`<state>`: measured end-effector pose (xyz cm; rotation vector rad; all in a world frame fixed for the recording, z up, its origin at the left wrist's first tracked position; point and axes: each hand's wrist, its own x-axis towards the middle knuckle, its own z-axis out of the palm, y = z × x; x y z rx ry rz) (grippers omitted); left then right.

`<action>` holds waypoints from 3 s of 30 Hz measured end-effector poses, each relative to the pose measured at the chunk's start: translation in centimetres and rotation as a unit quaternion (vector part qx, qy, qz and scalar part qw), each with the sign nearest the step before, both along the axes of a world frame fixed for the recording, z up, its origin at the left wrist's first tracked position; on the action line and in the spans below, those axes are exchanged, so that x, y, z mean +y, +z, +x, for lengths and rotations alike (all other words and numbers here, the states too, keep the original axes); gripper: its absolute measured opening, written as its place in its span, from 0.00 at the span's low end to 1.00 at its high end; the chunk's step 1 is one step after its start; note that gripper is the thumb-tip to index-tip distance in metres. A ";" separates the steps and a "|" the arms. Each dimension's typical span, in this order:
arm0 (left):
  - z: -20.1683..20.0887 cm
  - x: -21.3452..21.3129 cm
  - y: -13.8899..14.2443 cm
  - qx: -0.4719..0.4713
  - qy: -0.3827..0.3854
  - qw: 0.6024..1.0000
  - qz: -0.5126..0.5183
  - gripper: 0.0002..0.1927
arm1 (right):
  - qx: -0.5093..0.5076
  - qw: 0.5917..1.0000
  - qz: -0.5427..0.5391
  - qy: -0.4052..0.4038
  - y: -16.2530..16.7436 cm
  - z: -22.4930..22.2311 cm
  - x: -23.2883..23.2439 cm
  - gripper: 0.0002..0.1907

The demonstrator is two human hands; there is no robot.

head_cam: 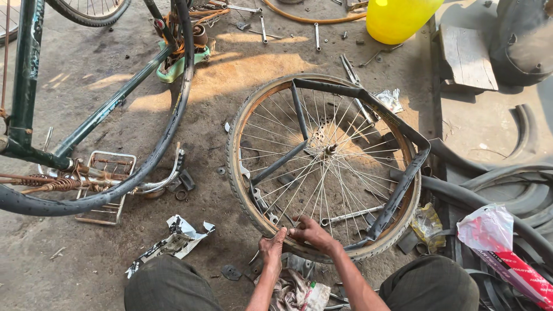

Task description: The person sits on the ground and works on a bicycle wheel, using hands and tools to remove and reseat the tire and inner tube onto the rim. The person repeatedly presses the tire bead into the rim and adjusts the inner tube.

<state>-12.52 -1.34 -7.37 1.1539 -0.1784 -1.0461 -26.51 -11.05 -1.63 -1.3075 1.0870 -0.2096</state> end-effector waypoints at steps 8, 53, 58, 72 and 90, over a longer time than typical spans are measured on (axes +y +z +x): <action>0.2 -0.2 -0.4 -0.021 -0.004 0.999 0.039 0.21 | -0.065 0.994 0.064 -0.053 -0.7 0.0 -0.1 0.42; -0.7 -0.8 -0.8 -0.037 0.010 0.996 0.083 0.26 | -0.207 0.974 0.089 -0.030 -1.9 -1.4 -0.4 0.40; -0.5 -0.8 -0.9 -0.038 0.009 0.994 0.098 0.26 | -0.011 1.000 -0.004 -0.004 -2.4 -1.0 -0.4 0.34; -0.3 -0.9 -0.4 -0.031 0.006 0.998 0.055 0.24 | -0.072 0.996 0.056 -0.016 -0.9 -0.6 -0.3 0.30; -0.7 -0.7 0.6 -0.026 0.001 0.999 0.035 0.25 | -0.033 0.998 0.042 -0.020 0.1 -0.9 -0.1 0.29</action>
